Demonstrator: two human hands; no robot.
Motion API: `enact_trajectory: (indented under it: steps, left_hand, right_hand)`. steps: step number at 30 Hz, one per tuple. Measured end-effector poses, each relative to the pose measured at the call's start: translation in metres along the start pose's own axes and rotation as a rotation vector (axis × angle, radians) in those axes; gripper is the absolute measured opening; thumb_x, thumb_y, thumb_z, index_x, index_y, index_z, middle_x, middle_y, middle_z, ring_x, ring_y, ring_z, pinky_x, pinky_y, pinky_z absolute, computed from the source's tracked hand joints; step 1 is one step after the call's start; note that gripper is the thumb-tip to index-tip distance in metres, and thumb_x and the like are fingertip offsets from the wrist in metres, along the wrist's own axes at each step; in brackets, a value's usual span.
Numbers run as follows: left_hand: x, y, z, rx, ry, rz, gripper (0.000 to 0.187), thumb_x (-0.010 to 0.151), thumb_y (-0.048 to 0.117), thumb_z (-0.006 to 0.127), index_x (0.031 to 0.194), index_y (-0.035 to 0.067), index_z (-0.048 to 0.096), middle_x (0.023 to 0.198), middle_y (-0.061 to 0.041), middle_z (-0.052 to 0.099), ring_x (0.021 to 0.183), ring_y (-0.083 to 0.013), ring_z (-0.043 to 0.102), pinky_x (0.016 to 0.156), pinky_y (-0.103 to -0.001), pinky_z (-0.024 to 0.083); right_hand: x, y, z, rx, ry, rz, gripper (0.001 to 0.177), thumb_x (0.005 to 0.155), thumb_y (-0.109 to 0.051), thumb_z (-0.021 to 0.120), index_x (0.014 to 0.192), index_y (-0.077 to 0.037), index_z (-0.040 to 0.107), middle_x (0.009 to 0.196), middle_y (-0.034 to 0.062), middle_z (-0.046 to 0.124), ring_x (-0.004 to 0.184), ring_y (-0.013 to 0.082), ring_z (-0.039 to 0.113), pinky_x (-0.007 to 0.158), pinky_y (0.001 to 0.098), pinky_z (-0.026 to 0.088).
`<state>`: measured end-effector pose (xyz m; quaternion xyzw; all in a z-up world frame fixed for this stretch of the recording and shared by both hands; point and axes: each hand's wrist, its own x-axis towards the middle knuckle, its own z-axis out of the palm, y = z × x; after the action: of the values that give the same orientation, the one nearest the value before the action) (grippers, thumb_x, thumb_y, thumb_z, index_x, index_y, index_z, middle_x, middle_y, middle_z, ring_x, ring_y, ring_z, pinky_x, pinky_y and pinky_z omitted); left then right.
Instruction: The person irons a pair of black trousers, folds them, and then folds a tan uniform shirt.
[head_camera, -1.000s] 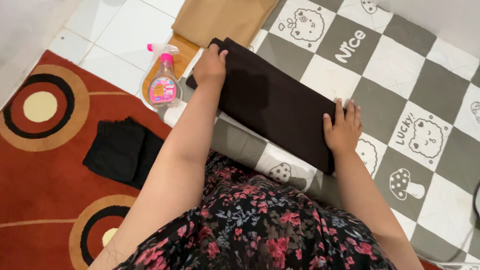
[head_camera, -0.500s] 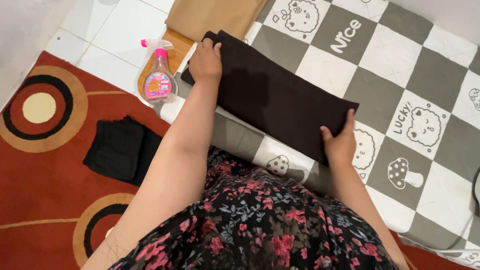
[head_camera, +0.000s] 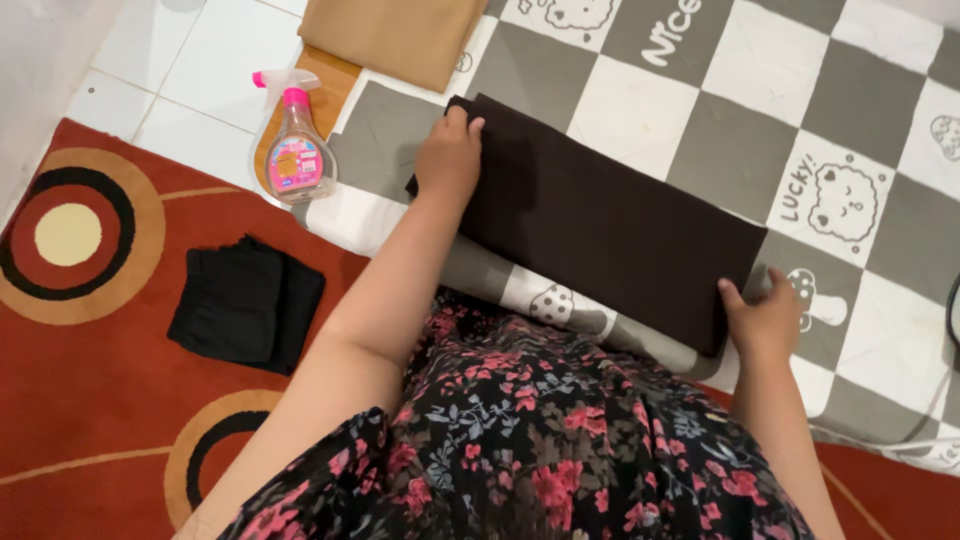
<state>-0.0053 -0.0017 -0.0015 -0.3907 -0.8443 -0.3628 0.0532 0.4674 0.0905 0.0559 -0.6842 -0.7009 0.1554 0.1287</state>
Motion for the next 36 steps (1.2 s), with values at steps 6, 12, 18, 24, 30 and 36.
enact_trajectory:
  steps: [6, 12, 18, 24, 30, 36]
  left_hand:
    - [0.017, -0.016, 0.001, 0.025, -0.065, -0.039, 0.026, 0.105, 0.037, 0.056, 0.1, 0.012, 0.059, 0.091, -0.016, 0.071, 0.086, -0.0435, 0.066, 0.073, -0.058, 0.051]
    - [0.015, 0.009, -0.023, 0.097, -0.154, -0.235, 0.024, 0.102, 0.04, 0.055, 0.104, 0.016, 0.058, 0.101, -0.009, 0.071, 0.091, -0.0355, 0.067, 0.083, -0.056, 0.048]
    - [-0.008, 0.04, -0.029, 0.525, -0.002, 0.287, 0.051, 0.091, 0.02, 0.06, 0.142, 0.021, 0.057, 0.151, -0.004, 0.049, 0.143, -0.0266, 0.041, 0.11, -0.07, 0.027]
    - [-0.115, 0.111, -0.012, 0.103, -0.597, 0.812, 0.073, 0.095, 0.056, 0.049, 0.154, 0.015, 0.035, 0.163, -0.01, 0.028, 0.151, -0.0322, 0.021, 0.115, -0.069, 0.017]
    - [-0.125, 0.095, -0.002, 0.032, -0.603, 0.799, 0.066, 0.1, 0.05, 0.05, 0.157, 0.018, 0.038, 0.165, -0.009, 0.032, 0.153, -0.0301, 0.025, 0.121, -0.065, 0.019]
    - [-0.154, 0.078, -0.013, -0.101, -0.361, 0.773, 0.063, 0.088, 0.033, 0.056, 0.146, 0.008, 0.057, 0.155, -0.011, 0.05, 0.145, -0.0302, 0.043, 0.115, -0.063, 0.031]
  right_hand:
    - [-0.001, -0.073, 0.036, -0.136, 0.156, -0.514, 0.074, 0.098, -0.043, 0.075, 0.159, -0.01, 0.049, 0.164, 0.0274, 0.035, 0.15, 0.0469, 0.03, 0.122, 0.0603, 0.028]
    - [0.021, -0.076, 0.048, -0.243, 0.027, -0.287, 0.068, 0.104, -0.049, 0.061, 0.163, -0.023, 0.04, 0.17, 0.0206, 0.02, 0.157, 0.0416, 0.016, 0.117, 0.0688, 0.015]
    - [0.0, -0.04, 0.033, -0.011, 0.115, -0.086, 0.082, 0.095, -0.041, 0.073, 0.163, -0.01, 0.038, 0.153, 0.0278, 0.046, 0.14, 0.047, 0.042, 0.119, 0.0529, 0.033]
    - [-0.011, -0.01, 0.029, 0.4, 0.002, 0.127, 0.073, 0.087, -0.027, 0.082, 0.142, 0.006, 0.047, 0.126, 0.0256, 0.063, 0.114, 0.0359, 0.066, 0.095, 0.0451, 0.054]
    - [0.015, -0.03, -0.019, 1.078, -0.436, 0.465, 0.054, 0.089, -0.018, 0.074, 0.136, 0.003, 0.057, 0.122, 0.0159, 0.069, 0.105, 0.0295, 0.07, 0.088, 0.0416, 0.058]
    - [-0.005, -0.191, -0.027, 1.088, -0.392, 0.129, 0.075, 0.085, -0.009, 0.073, 0.148, 0.003, 0.036, 0.124, 0.0166, 0.067, 0.108, 0.0291, 0.07, 0.082, 0.0396, 0.061]
